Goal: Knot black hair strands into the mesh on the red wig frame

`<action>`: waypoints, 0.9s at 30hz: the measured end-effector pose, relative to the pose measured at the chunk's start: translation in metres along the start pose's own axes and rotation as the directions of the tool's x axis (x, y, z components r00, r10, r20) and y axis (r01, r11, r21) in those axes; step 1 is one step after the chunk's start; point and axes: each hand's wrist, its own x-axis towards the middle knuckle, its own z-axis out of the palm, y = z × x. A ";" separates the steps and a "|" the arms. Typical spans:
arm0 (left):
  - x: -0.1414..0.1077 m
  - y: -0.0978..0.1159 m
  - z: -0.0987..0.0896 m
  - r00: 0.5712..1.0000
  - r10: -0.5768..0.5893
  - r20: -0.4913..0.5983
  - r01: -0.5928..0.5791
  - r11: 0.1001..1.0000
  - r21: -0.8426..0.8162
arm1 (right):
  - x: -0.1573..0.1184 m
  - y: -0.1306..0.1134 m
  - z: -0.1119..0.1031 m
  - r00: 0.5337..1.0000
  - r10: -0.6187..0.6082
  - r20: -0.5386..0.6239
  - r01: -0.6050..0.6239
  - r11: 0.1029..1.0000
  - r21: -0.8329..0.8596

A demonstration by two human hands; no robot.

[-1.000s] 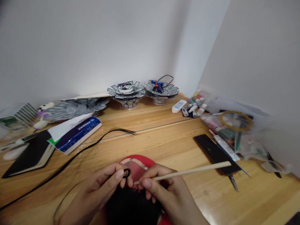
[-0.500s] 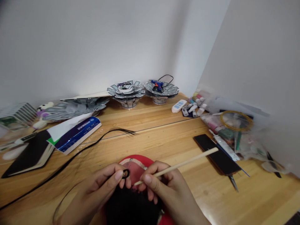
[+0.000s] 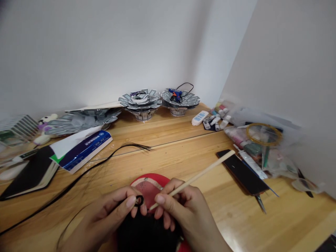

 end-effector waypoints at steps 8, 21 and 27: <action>-0.003 -0.007 -0.004 0.999 0.013 0.032 -0.013 1.000 -0.006 | 0.002 0.008 0.001 0.997 -0.066 -0.039 0.066 0.998 0.014; -0.002 -0.002 -0.005 0.997 0.004 0.083 -0.012 0.996 0.093 | -0.003 0.007 0.005 0.990 -0.072 -0.119 0.064 0.995 -0.070; -0.005 -0.002 -0.006 0.995 0.037 0.095 -0.048 0.993 0.109 | -0.005 0.008 0.005 0.982 -0.157 -0.105 0.145 0.983 -0.115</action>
